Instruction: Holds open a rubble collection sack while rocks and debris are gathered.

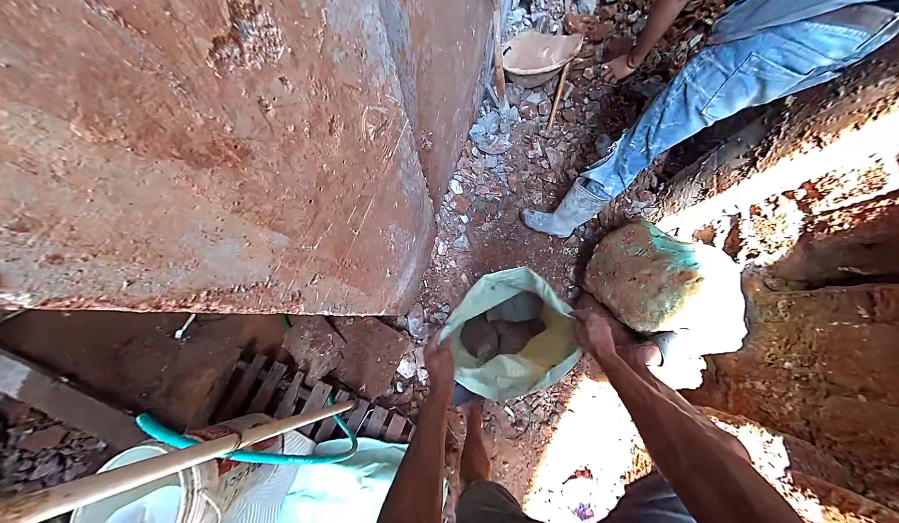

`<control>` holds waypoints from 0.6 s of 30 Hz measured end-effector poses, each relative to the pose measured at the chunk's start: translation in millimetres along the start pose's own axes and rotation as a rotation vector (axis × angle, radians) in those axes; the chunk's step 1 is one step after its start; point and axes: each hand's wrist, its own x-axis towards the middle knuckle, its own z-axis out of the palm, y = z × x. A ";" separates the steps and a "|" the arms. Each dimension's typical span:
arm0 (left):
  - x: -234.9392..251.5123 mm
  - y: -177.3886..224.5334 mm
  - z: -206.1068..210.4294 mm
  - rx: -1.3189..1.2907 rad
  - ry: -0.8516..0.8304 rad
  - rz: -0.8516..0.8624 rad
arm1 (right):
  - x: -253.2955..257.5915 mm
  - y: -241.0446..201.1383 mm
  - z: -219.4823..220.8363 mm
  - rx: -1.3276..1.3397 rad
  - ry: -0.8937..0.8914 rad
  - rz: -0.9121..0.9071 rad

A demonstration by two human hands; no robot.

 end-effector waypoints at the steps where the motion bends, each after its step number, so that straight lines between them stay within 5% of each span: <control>1: -6.5 -3.1 2.1 0.048 -0.071 0.017 | 4.8 18.1 1.6 0.036 0.039 0.047; 5: -25.6 -18.0 4.6 0.066 -0.090 -0.027 | 1.8 50.1 -9.6 -0.087 0.006 0.046; 11: -62.9 -44.4 -46.6 0.101 0.002 -0.107 | -46.1 129.8 5.7 -0.076 0.033 0.054; 18: -46.9 -27.7 -0.6 0.050 -0.017 -0.151 | 3.8 44.6 -19.2 -0.222 -0.020 0.167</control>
